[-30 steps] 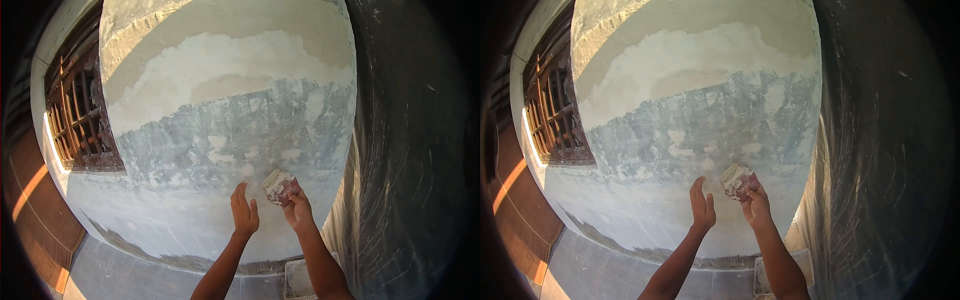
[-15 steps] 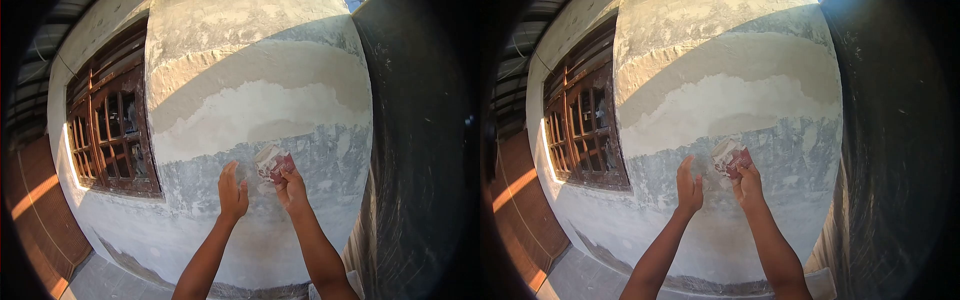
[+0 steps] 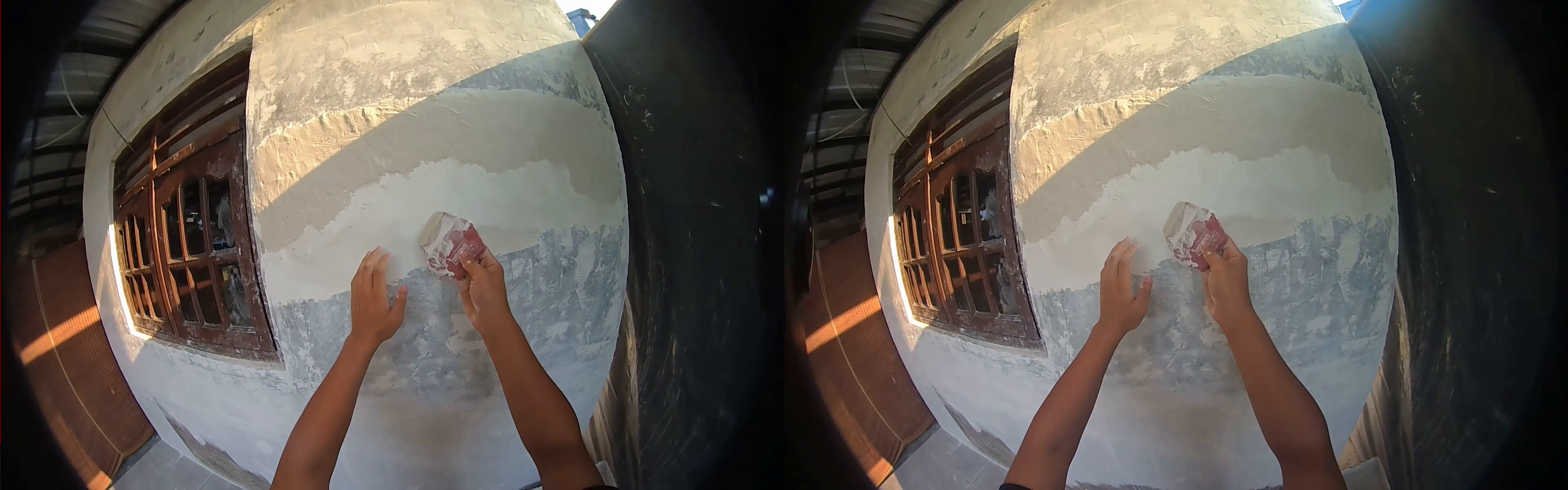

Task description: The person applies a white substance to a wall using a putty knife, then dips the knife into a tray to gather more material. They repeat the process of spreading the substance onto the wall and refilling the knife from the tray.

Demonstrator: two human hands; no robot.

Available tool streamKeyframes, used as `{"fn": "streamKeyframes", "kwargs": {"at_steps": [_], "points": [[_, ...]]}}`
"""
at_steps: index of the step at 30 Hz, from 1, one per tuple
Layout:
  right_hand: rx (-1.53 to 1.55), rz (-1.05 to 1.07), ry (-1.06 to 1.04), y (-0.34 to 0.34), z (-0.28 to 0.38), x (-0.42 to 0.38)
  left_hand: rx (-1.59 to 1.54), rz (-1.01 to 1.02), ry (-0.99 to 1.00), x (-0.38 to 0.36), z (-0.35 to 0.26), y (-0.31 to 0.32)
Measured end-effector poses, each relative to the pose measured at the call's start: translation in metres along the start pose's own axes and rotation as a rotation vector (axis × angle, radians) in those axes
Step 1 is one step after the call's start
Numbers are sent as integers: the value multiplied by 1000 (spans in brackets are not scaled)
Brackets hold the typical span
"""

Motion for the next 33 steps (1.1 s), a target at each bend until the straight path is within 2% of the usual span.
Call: {"fn": "streamKeyframes", "kwargs": {"at_steps": [5,7,8,10,11,13,14,16,17,19,26,28,31,33], "points": [[-54,59,-117,27,-19,19,173,-65,126,28,29,-15],[-156,123,-278,49,-19,17,191,-85,164,42,45,-24],[-159,122,-285,57,-23,19,209,-116,189,49,53,-29],[-423,126,-571,81,-19,8,227,-142,224,65,73,-34],[-428,112,-569,88,-22,4,214,-187,258,73,80,-40],[-721,72,-585,111,-26,-7,211,-247,312,84,97,-48],[-726,62,-596,118,-33,-3,197,-253,316,87,108,-49],[-719,66,-1108,142,-24,-24,201,-251,428,87,116,-50],[-726,55,-1118,146,-32,-21,186,-256,433,86,120,-50],[-785,41,-1389,161,-40,-36,118,-308,461,81,119,-56],[-1038,-82,-1578,184,-76,-22,-19,-405,430,77,131,-66],[-1205,-108,-1625,190,-95,-18,-48,-410,421,75,134,-67],[-1398,-191,-1601,194,-115,-18,-73,-444,400,76,139,-69],[-1418,-190,-1569,189,-116,-32,-82,-457,385,76,141,-70]]}}
Point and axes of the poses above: each hand's wrist, its own x-axis towards the middle knuckle, its own y-axis out of the palm, z = x × y, the point moved 10 cm from there along x, towards the middle knuckle, and after that the axes turned 12 degrees about -z, right-handed, at the moved point
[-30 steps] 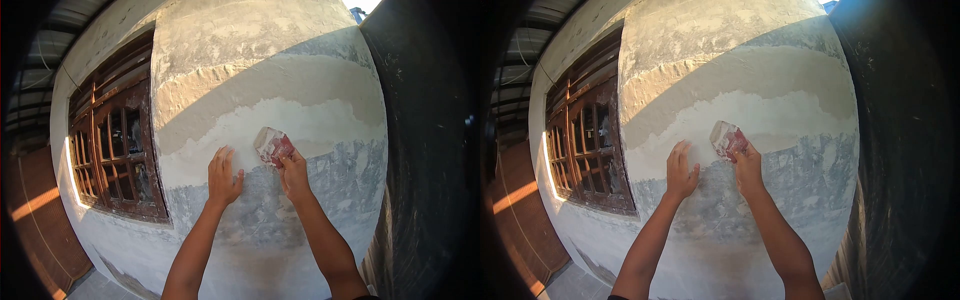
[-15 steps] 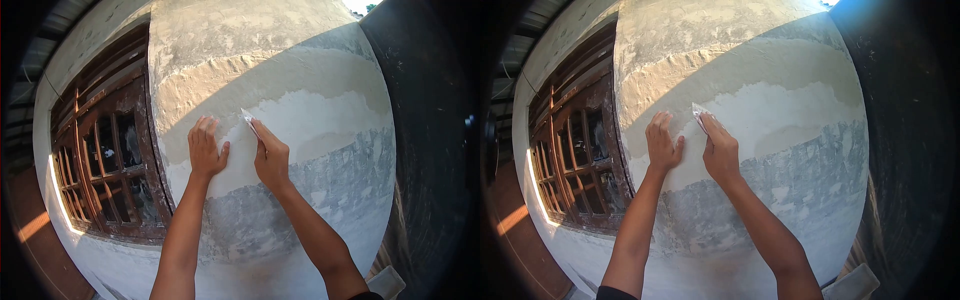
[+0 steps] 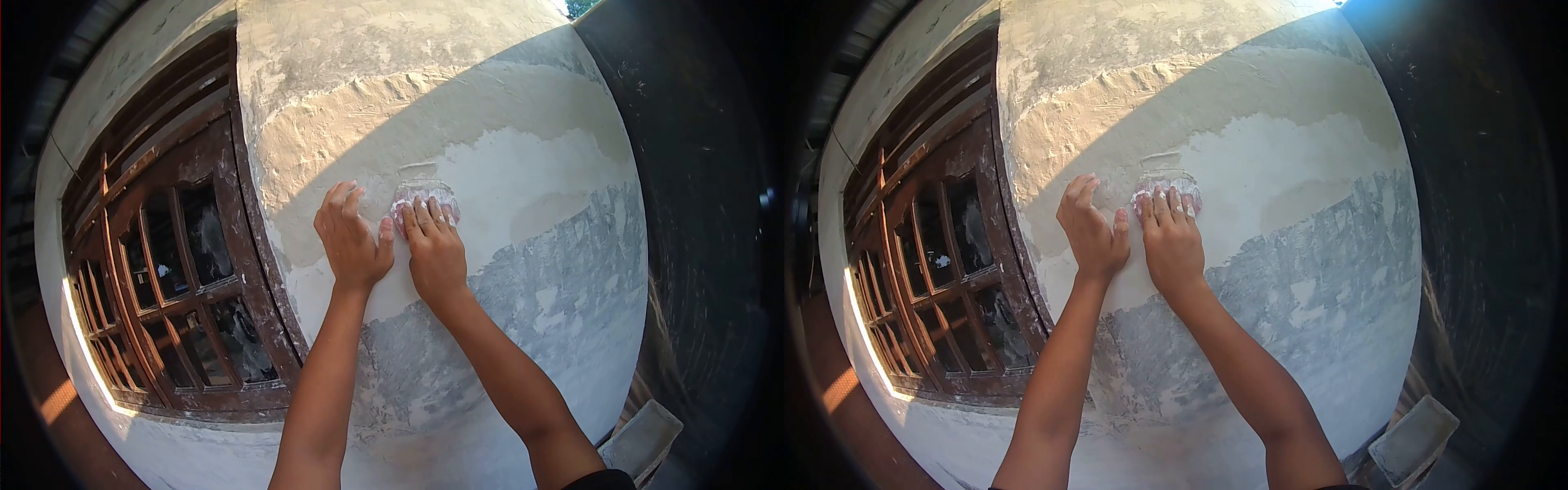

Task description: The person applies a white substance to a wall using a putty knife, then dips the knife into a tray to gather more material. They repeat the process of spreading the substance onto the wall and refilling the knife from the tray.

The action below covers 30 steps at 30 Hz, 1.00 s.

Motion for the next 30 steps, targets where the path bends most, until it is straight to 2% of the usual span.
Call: {"fn": "streamKeyframes", "kwargs": {"at_steps": [2,4,5,7,11,13,17,20,21,23,25,27,29,30], "points": [[-3,24,11,-18,4,-4,0,-19,-13,0,2,-2],[40,-17,137,-42,-8,-3,2,-11,-13,1,1,-1],[37,-17,136,-49,-8,5,-1,-12,-15,1,0,0],[185,-147,412,-62,-39,25,-2,12,-5,1,-2,1],[284,-217,455,-43,-71,69,5,21,1,0,-4,3],[242,-133,543,-18,-77,82,1,30,9,-1,-4,4],[216,16,425,18,-77,93,11,63,19,-2,-6,4],[-62,-151,529,-17,-135,97,3,76,23,-2,-8,6],[-61,-151,527,-19,-130,99,5,80,29,-1,-8,7],[157,-147,480,-12,-104,100,8,83,30,-2,-9,8],[192,30,353,8,-70,97,31,91,45,-3,-8,8],[70,-5,440,10,-103,92,26,95,44,-3,-10,8],[-131,-179,476,-17,-143,100,30,89,42,-1,-9,8],[-85,-233,520,-32,-143,103,37,98,45,-1,-10,9]]}}
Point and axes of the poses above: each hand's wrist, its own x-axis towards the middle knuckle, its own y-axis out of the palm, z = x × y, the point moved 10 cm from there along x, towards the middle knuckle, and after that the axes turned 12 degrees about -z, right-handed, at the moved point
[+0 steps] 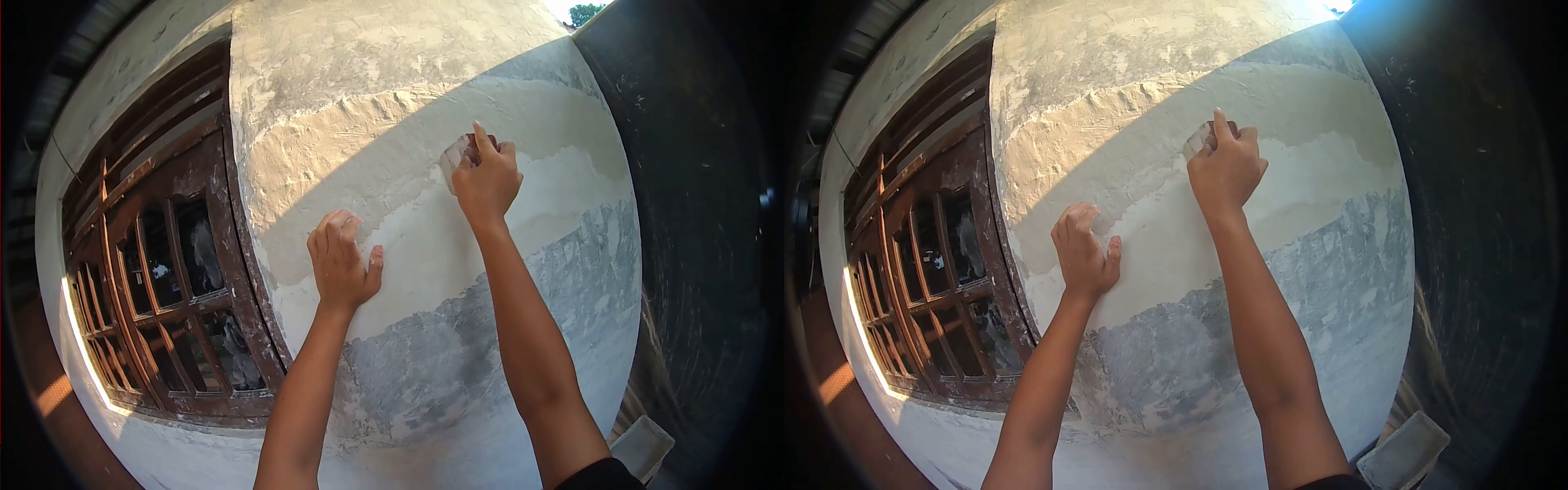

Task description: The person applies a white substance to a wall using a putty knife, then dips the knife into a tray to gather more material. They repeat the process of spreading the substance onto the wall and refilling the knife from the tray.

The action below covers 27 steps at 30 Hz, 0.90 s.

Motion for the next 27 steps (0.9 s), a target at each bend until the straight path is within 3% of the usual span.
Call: {"fn": "streamKeyframes", "kwargs": {"at_steps": [1,3,4,9,11,13,15,17,19,21,23,25,27], "points": [[1,3,-3,-2,8,-6,6,12,1,-1,-1,1],[360,248,-52,22,50,-38,13,0,-8,0,1,-1],[372,339,-161,33,65,-56,17,-9,-8,1,1,-1],[24,89,-85,19,18,-16,41,1,-11,-1,0,-2],[290,135,12,20,23,-25,44,-4,-9,-1,-1,-2],[313,352,-190,34,67,-62,56,-16,-20,-1,2,-3],[247,367,-268,43,68,-65,60,-17,-22,-1,3,-2],[66,234,-106,38,33,-29,67,-17,-19,-1,4,-3],[-1,146,-100,29,28,-11,71,-22,-28,-2,3,-3],[259,153,-12,29,32,-14,75,-15,-33,-3,3,-2],[429,359,-205,44,70,-58,83,-17,-40,-3,5,-2],[235,425,-294,43,67,-71,77,-30,-31,-2,5,-3],[50,120,-173,23,28,-33,78,-31,-36,-2,5,-3]]}}
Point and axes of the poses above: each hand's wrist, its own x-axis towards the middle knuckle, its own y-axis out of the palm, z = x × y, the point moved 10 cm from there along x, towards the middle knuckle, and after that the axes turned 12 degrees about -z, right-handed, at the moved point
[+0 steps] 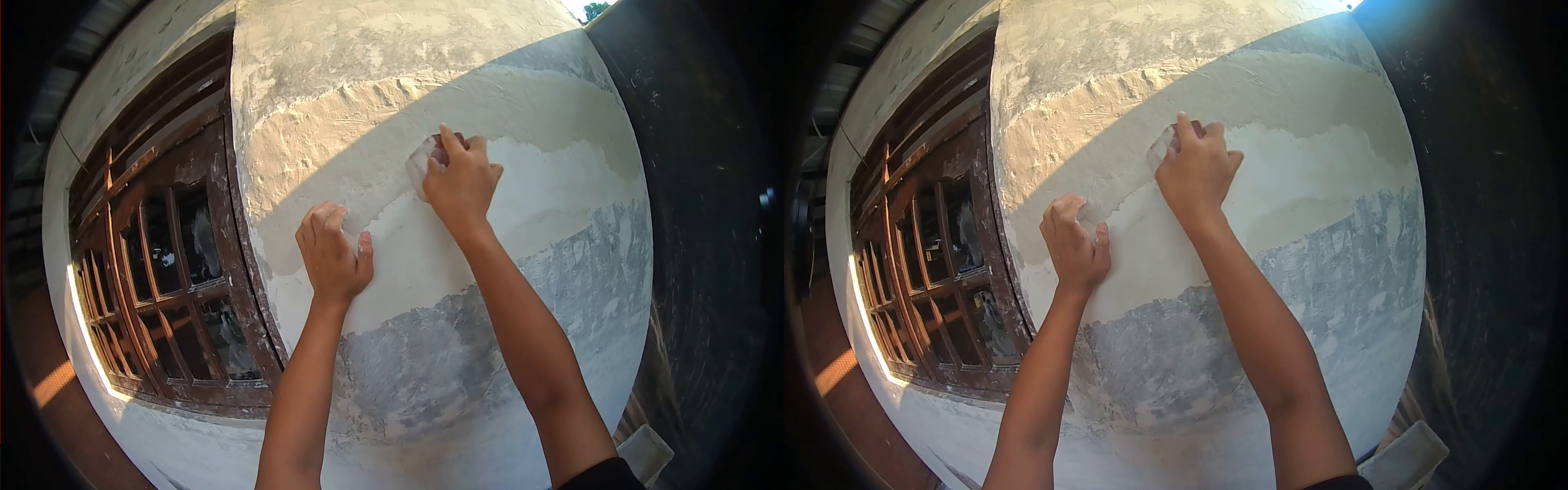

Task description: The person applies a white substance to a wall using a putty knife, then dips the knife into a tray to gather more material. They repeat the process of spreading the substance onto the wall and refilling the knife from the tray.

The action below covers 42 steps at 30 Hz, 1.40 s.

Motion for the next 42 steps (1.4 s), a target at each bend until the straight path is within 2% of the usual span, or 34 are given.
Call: {"fn": "streamKeyframes", "kwargs": {"at_steps": [1,2,4,6,8,11,14,16,18,20,21,22,24,25,26,28,30,32,35,36,39,40,42], "points": [[-78,-97,21,-15,-14,11,1,1,-4,-1,0,0],[-83,-94,22,-15,-13,8,-3,4,-7,-1,-1,0],[61,-82,63,-14,2,0,-25,13,7,0,-2,1],[264,180,-82,11,45,-30,-14,-8,13,0,-1,1],[140,200,-116,22,34,-36,-10,-9,20,0,-1,1],[-172,-127,102,-22,-25,-2,-30,16,7,0,0,3],[-11,-114,-7,-21,14,-17,-34,3,8,0,-1,2],[187,112,-108,1,51,-43,-47,-12,19,0,-1,0],[66,109,-95,8,32,-45,-61,-3,13,0,-1,0],[-142,-18,93,-18,-10,-25,-69,-8,2,0,0,1],[-104,-105,115,-32,-16,-18,-62,-9,11,0,-2,1],[-107,-108,111,-31,-12,-20,-56,-10,20,0,-4,2],[109,49,22,-13,19,-37,-70,-11,23,1,-3,2],[142,149,-85,-2,38,-51,-81,-11,27,1,-4,1],[133,148,-87,-1,34,-52,-88,-13,24,0,-5,1],[-18,62,2,-6,10,-43,-89,-14,12,1,-2,0],[-147,-124,107,-33,-16,-25,-87,-16,17,-1,-4,0],[-12,-70,79,-20,0,-27,-85,-20,25,1,-3,1],[188,162,-35,12,53,-44,-98,-35,25,0,-5,-1],[187,162,-32,19,46,-43,-85,-29,17,0,-3,-1],[-42,-9,166,14,-16,-20,-74,-19,21,0,-4,-1],[-37,-8,163,12,-14,-14,-75,-14,29,0,-5,0],[-95,-155,227,-12,-18,-9,-79,-11,37,1,-6,0]]}}
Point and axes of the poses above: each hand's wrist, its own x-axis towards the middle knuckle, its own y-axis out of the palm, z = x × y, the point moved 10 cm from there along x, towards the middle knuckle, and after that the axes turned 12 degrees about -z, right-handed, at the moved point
